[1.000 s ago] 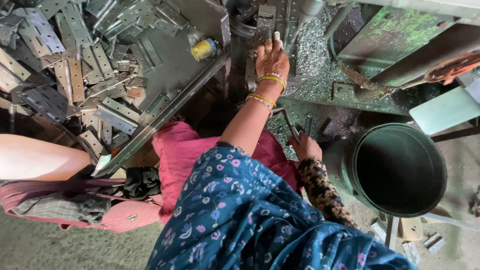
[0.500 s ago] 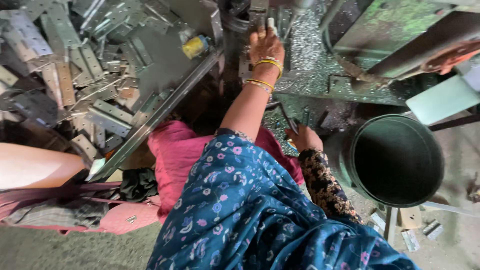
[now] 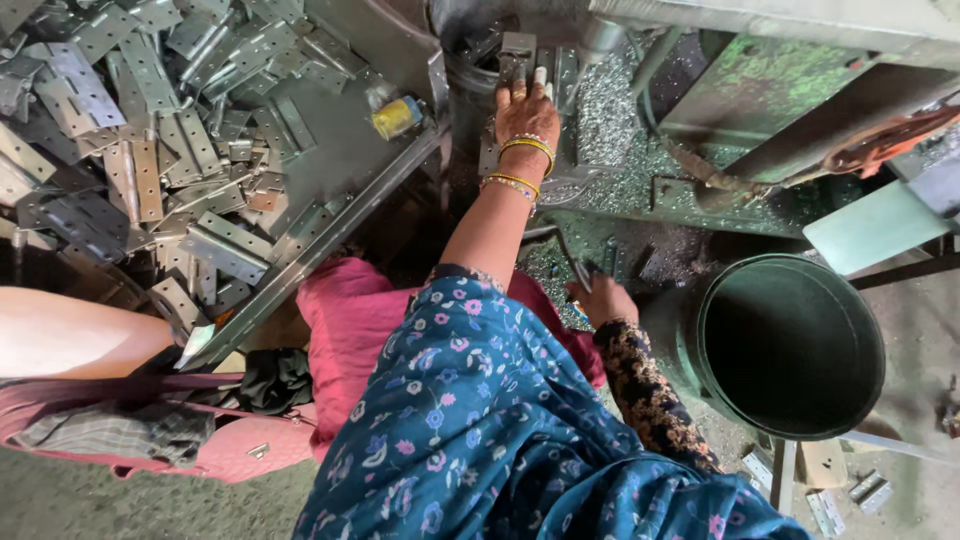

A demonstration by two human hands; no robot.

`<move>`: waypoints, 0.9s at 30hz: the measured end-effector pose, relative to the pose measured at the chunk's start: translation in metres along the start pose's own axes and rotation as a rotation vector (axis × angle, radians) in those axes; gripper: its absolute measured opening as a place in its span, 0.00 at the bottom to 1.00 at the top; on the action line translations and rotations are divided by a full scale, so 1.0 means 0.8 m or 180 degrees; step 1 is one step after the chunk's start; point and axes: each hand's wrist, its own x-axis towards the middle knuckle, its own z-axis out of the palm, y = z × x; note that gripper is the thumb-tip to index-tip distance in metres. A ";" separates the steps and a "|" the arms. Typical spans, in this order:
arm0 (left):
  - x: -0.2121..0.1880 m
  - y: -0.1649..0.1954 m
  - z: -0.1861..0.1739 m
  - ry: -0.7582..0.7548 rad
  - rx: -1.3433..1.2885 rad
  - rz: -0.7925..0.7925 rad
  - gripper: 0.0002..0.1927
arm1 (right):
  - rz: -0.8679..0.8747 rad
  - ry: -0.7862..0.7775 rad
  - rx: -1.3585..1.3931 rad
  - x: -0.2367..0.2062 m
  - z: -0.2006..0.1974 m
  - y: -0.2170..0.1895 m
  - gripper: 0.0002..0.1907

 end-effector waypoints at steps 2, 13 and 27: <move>-0.015 0.000 -0.003 -0.0385 -0.0037 -0.0014 0.21 | -0.0068 0.0093 -0.0296 -0.008 -0.042 -0.018 0.24; -0.130 -0.030 0.002 0.0637 -0.0596 0.1408 0.13 | -0.0298 0.0098 -0.0675 -0.037 -0.114 -0.092 0.23; -0.128 -0.002 0.023 0.0686 -0.0273 0.0294 0.25 | -0.0139 -0.0164 -0.0616 -0.014 -0.134 -0.084 0.25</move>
